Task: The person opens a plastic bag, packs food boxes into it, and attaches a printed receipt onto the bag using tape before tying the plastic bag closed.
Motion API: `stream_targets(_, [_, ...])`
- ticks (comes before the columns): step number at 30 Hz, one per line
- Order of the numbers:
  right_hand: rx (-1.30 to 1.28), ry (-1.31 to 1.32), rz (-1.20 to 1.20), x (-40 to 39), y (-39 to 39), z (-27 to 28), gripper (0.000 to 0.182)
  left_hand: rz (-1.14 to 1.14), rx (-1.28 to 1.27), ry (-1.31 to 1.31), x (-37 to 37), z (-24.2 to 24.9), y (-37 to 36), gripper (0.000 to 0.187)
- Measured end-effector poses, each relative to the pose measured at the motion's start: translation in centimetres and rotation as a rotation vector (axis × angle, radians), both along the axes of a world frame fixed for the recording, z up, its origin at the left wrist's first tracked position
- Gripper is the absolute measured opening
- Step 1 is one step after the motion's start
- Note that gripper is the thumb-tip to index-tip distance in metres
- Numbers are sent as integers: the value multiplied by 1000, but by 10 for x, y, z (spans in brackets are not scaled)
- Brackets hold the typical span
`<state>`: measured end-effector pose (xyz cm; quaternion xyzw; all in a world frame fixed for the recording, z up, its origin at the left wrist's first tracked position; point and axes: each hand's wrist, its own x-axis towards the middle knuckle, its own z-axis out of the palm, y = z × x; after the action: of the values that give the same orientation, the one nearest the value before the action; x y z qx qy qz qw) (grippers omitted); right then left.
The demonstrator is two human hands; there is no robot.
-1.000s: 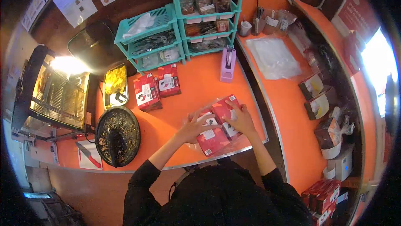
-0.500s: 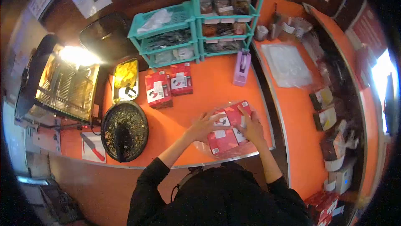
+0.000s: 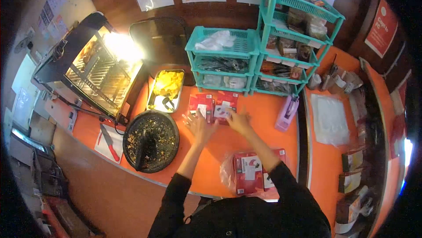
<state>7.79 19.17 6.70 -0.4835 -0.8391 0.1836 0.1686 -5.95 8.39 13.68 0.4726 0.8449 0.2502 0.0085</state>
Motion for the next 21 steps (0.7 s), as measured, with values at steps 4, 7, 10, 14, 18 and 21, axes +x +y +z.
stream_targets(4, [2, -30, -69, -48, 4, -19, 49, 198, -282, -188, -24, -7, 33, 118])
stream_targets(7, [-117, -51, -14, -33, 11, -25, 59, 48, -287, -125, -53, -32, 36, 129])
stream_targets(10, [-201, -217, 24, -1, 20, 4, 72, -209, -285, -30, -90, -48, 29, 128])
stream_targets(14, [-292, -260, 18, 3, 32, -8, 105, -360, -347, 151, -93, -45, 36, 125])
stream_targets(18, [-178, -94, -435, -16, 31, -12, 111, -276, -455, 147, -79, -25, 40, 123])
stream_targets(21, [-173, -129, -320, 24, 15, 57, 109, -363, -345, 292, -85, -11, 29, 116])
